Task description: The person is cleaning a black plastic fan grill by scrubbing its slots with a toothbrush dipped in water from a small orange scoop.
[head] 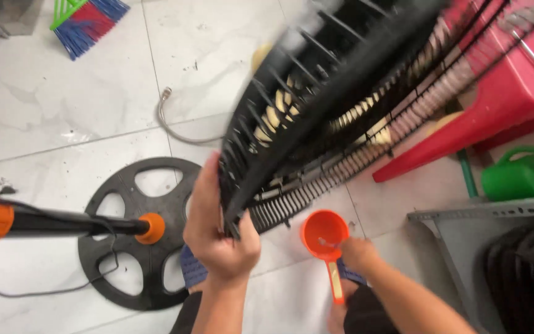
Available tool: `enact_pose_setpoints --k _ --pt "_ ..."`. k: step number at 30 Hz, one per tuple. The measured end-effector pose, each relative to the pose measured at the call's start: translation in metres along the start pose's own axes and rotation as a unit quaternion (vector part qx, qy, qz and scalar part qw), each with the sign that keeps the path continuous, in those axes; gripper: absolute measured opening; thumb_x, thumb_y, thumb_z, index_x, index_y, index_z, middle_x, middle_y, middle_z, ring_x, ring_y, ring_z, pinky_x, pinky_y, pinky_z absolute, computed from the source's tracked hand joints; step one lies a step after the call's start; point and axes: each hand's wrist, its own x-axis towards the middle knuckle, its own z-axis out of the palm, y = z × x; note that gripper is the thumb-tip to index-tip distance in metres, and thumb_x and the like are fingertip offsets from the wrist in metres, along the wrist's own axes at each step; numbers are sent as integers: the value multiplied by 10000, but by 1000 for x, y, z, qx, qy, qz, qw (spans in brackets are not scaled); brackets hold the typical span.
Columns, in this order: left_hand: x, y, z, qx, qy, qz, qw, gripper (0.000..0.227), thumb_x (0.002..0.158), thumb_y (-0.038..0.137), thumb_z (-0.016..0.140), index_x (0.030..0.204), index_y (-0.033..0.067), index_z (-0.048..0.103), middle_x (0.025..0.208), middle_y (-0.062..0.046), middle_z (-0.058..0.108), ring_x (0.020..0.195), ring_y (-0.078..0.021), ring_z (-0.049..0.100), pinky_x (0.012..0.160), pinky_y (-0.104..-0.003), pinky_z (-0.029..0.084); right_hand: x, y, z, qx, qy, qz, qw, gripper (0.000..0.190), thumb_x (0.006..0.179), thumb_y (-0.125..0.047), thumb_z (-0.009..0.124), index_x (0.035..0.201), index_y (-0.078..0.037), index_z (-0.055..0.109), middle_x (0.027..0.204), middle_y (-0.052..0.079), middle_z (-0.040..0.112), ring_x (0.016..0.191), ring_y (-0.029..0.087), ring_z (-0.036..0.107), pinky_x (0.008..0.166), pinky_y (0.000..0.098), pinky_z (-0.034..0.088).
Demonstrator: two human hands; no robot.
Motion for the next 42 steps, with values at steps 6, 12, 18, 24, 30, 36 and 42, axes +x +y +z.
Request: enact_pose_setpoints --k 6,12,18,24,30,36,42 --pt "2 7 5 -18 -92 26 995 626 800 -70 414 1406 9 547 1409 -245 630 1332 -416 684 1192 -461 610 -67 16 -99 12 -91 -97 991 221 919 -121 430 961 -94 645 1012 133 725 929 349 708 734 437 563" --pt "19 27 -2 -27 -90 28 995 449 1062 237 395 1375 -36 567 1406 -245 625 1344 -397 664 1187 -440 539 -78 29 -88 92 -92 10 991 292 913 -203 492 1035 -67 720 1101 162 747 1001 353 734 794 427 590" --pt "25 18 5 -34 109 74 991 324 1012 -108 494 1333 -127 528 1280 -303 637 1165 -420 703 999 -442 646 -8 0 -2 101 -12 11 995 318 931 -167 433 1138 -141 673 1171 80 691 1094 316 684 907 449 576" --pt "25 3 8 -21 99 70 992 351 995 -75 521 1344 -104 524 1321 -277 627 1229 -428 682 1050 -464 624 -54 19 -91 190 -7 -85 978 290 922 -160 390 901 -89 670 957 180 731 885 357 706 733 452 540" --pt "19 -9 8 -18 96 29 995 330 1031 -51 546 1355 -110 526 1327 -233 642 1199 -355 703 1040 -390 612 -262 15 -270 435 82 -41 896 470 1001 -296 463 1431 -317 653 1281 -178 773 949 3 651 871 192 488" --pt "17 -8 11 -32 94 21 995 349 1044 -57 540 1383 -122 493 1350 -247 625 1223 -379 706 1076 -401 626 -227 -35 -273 477 259 -174 822 406 972 -177 434 1242 -176 738 680 -4 441 648 154 416 632 310 371" --pt "15 -11 15 -29 106 -7 994 352 1037 -50 540 1372 -142 491 1385 -257 592 1271 -394 675 1110 -394 607 -210 -46 -285 455 242 -140 845 289 977 -178 405 1023 -136 687 629 21 388 602 181 349 596 344 300"
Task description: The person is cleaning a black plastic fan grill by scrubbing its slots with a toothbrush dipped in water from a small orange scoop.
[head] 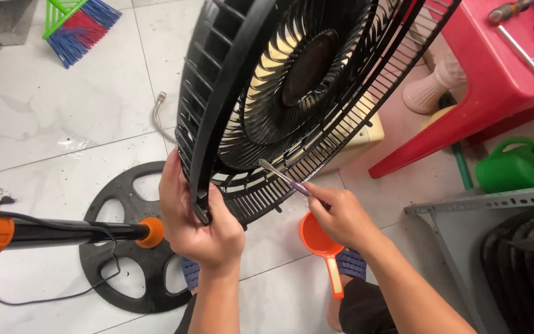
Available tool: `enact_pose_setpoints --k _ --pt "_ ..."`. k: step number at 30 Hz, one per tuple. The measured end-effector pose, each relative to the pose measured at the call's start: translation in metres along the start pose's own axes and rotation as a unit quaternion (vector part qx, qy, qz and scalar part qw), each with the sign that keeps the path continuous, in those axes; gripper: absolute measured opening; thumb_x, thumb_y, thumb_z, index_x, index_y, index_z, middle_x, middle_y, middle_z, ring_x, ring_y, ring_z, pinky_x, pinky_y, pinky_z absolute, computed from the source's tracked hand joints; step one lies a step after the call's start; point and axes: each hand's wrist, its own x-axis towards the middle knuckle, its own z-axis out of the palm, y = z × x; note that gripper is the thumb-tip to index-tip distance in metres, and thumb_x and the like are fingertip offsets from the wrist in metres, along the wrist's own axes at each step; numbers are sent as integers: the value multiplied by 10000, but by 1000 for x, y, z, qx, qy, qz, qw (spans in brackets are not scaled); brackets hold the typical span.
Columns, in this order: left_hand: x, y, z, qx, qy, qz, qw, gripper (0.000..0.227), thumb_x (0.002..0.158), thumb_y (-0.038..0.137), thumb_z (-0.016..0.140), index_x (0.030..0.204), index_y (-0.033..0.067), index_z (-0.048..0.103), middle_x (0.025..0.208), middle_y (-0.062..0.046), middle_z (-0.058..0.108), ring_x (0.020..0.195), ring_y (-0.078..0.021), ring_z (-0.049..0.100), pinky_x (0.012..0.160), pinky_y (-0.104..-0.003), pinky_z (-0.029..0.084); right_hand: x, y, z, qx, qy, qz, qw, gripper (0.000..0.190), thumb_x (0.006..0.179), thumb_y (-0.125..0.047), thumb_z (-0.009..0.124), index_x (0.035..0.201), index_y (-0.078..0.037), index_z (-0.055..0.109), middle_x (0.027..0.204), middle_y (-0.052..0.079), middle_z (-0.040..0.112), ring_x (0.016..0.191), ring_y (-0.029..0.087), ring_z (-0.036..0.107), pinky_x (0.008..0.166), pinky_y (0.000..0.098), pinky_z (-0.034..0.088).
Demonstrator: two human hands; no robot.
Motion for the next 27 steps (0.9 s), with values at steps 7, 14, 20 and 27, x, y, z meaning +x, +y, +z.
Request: enact_pose_setpoints --k 7,14,20,27 --pt "0 -5 -1 -23 2 8 1000 376 1010 -106 511 1381 -150 468 1391 -277 574 1267 -437 672 1112 -445 619 14 2 -9 20 -30 76 996 541 946 -201 429 1414 -272 691 613 -17 429 529 129 328 527 327 302" --pt "-4 -5 -1 -20 3 7 1000 380 999 -100 515 1371 -156 466 1389 -289 567 1293 -444 647 1131 -450 602 7 -3 -14 14 -42 54 998 536 958 -218 410 1423 -229 674 647 -14 419 564 141 356 558 343 303" --pt "-1 -1 -1 -15 -9 28 999 361 1031 -30 535 1379 -117 487 1388 -269 581 1274 -400 665 1095 -412 614 4 4 4 51 -25 -9 998 411 995 -161 402 1281 -162 697 661 -25 388 588 126 346 571 319 308" --pt "0 -2 -4 -23 -34 59 997 393 1025 -85 512 1416 -54 473 1377 -277 581 1300 -410 652 1105 -433 642 10 -6 -13 14 -81 46 996 543 955 -213 385 1385 -252 714 641 -38 403 562 124 323 549 320 304"
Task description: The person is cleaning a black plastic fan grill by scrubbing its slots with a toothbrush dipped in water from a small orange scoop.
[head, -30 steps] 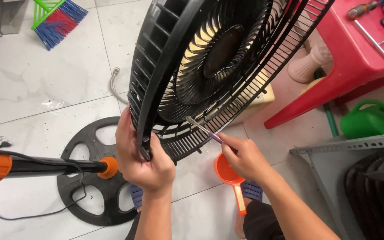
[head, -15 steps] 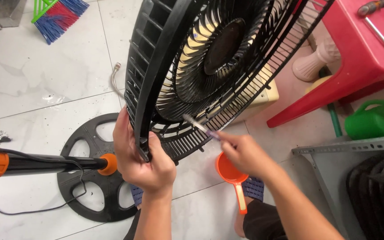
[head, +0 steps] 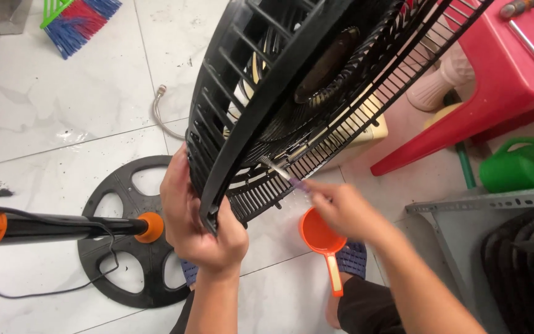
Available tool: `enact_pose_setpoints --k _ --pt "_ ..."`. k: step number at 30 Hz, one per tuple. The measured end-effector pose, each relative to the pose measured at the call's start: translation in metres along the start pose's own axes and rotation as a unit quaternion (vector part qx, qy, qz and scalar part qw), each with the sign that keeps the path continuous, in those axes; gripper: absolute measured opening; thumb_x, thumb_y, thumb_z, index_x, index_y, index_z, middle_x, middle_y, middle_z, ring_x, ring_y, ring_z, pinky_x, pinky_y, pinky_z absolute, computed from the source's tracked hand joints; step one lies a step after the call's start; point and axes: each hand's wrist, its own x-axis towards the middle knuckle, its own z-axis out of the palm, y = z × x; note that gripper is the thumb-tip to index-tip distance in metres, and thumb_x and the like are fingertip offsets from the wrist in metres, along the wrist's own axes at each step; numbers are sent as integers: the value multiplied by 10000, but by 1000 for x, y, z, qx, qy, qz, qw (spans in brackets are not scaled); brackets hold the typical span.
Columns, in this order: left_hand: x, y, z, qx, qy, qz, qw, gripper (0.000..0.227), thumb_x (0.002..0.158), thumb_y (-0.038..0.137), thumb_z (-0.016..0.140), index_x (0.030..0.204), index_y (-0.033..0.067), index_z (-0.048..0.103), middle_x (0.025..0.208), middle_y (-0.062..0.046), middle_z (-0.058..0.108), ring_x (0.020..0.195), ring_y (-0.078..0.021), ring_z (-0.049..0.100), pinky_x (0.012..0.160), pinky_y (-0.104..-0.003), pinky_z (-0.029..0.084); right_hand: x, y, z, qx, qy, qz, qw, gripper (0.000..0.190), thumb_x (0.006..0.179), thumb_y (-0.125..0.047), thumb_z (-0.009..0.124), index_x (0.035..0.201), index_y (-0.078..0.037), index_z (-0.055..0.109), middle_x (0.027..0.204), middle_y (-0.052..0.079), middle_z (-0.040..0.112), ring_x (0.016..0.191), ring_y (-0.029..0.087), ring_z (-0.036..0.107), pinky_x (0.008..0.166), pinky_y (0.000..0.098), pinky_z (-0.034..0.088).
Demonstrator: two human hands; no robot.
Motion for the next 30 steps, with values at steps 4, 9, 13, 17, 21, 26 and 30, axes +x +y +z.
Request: enact_pose_setpoints --k 4,9,13,17,21,26,30 --pt "0 0 -1 32 -3 19 999 381 1035 -57 517 1413 -54 476 1366 -270 598 1304 -420 641 1139 -472 618 -2 -13 -19 0 18 11 1000 534 940 -180 404 1371 -187 720 628 -8 408 558 131 346 536 343 304" --pt "0 0 0 28 -5 30 999 374 1023 -48 504 1397 -54 478 1350 -282 599 1278 -437 647 1133 -496 602 0 -3 -25 2 12 -11 1000 515 978 -187 400 1401 -172 694 560 -24 386 489 113 287 484 339 258" --pt "-1 -1 -1 16 -4 23 1000 400 1007 -38 511 1405 -59 479 1366 -277 593 1295 -433 640 1148 -491 593 3 4 -21 -18 -11 -25 999 535 955 -192 393 1374 -223 722 562 -30 322 515 111 275 513 329 276" --pt "1 0 0 3 -3 27 1000 408 1016 -82 501 1422 -46 465 1365 -278 586 1309 -429 635 1142 -473 617 7 -1 -23 -31 14 -29 999 520 938 -192 413 1347 -188 735 552 -15 398 482 122 285 481 354 275" --pt "2 6 -1 14 -17 28 999 327 1101 27 410 1413 -55 460 1353 -297 589 1291 -450 638 1123 -486 603 -3 -16 -28 -59 13 1 998 513 958 -181 405 1373 -190 705 579 48 583 466 140 354 486 354 328" --pt "0 6 -3 49 -23 13 998 382 1019 -20 518 1395 -84 492 1346 -281 610 1219 -408 680 1050 -440 624 -6 -23 -22 -120 37 1 992 583 905 -203 400 1340 -432 715 533 26 403 504 168 363 540 358 318" --pt "3 1 -9 100 -34 33 994 394 998 -64 504 1392 -81 513 1341 -306 609 1215 -460 676 1052 -497 618 3 -18 -10 -199 52 6 979 499 980 -364 376 1414 -373 621 871 85 748 861 333 662 730 457 469"
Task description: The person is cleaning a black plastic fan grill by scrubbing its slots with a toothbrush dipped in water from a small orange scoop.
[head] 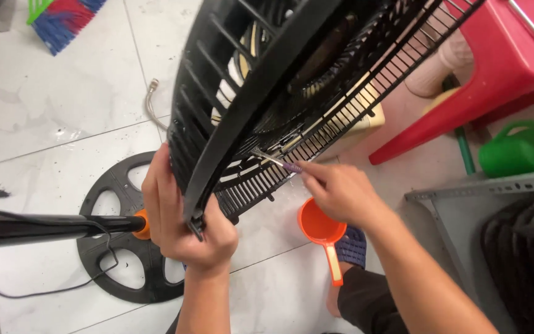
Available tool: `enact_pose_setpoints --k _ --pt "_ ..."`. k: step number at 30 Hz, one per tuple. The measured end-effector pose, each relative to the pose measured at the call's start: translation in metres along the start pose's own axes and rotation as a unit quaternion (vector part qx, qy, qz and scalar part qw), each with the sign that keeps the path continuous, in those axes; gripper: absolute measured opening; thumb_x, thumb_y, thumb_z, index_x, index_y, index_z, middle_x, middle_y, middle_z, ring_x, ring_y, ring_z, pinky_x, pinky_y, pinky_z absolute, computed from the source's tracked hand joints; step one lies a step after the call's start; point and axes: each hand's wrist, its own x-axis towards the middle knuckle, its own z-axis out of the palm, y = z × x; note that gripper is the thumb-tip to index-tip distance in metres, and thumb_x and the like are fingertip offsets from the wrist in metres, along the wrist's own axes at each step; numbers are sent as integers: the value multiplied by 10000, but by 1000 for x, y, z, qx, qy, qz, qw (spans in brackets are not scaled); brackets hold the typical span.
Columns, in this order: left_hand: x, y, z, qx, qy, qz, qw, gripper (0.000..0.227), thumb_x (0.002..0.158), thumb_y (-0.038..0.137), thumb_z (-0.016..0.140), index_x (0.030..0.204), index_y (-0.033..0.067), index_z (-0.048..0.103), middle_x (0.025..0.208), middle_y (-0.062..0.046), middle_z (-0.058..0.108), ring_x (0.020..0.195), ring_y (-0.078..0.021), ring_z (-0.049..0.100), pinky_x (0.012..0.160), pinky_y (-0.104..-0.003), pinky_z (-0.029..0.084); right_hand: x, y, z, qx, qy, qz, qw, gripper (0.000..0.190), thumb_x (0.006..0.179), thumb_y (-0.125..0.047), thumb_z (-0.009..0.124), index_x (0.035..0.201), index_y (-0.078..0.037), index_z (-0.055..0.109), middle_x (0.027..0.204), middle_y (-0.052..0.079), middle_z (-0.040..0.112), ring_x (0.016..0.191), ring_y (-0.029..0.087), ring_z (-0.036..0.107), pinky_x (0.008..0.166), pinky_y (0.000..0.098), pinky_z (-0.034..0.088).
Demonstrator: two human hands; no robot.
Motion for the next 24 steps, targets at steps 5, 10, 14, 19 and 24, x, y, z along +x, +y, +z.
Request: enact_pose_setpoints --k 5,10,14,19,24 --pt "-1 4 3 13 1 -17 1000 357 1038 -6 496 1384 -88 519 1337 -300 623 1205 -451 696 1056 -472 617 -9 0 -22 4 -7 33 999 486 966 -368 376 1302 -471 712 720 20 695 696 231 584 656 374 421" --pt "1 11 4 11 -12 7 1000 331 1043 -37 492 1359 -131 522 1313 -340 611 1194 -498 685 1056 -510 610 -5 10 -13 13 24 3 1000 500 928 -336 402 1316 -343 716 685 103 688 670 319 582 616 445 425" --pt "-4 3 5 31 14 5 999 312 1078 -54 509 1388 -86 519 1352 -321 609 1218 -480 696 1043 -488 628 -6 2 -17 25 10 8 1000 487 944 -323 397 1293 -376 732 632 59 615 625 266 510 618 405 400" --pt "-6 0 4 19 16 8 1000 332 1082 -66 516 1414 -63 504 1381 -330 591 1221 -497 687 1020 -504 628 -5 10 -20 16 -2 6 1000 491 952 -343 387 1303 -421 721 709 11 712 646 241 573 627 387 424" --pt "-2 4 4 3 0 6 1000 355 1066 -56 491 1421 -76 493 1373 -322 595 1233 -473 686 1060 -483 628 -11 8 -27 72 11 12 997 489 960 -316 406 1321 -297 735 539 69 453 583 230 403 600 376 355"
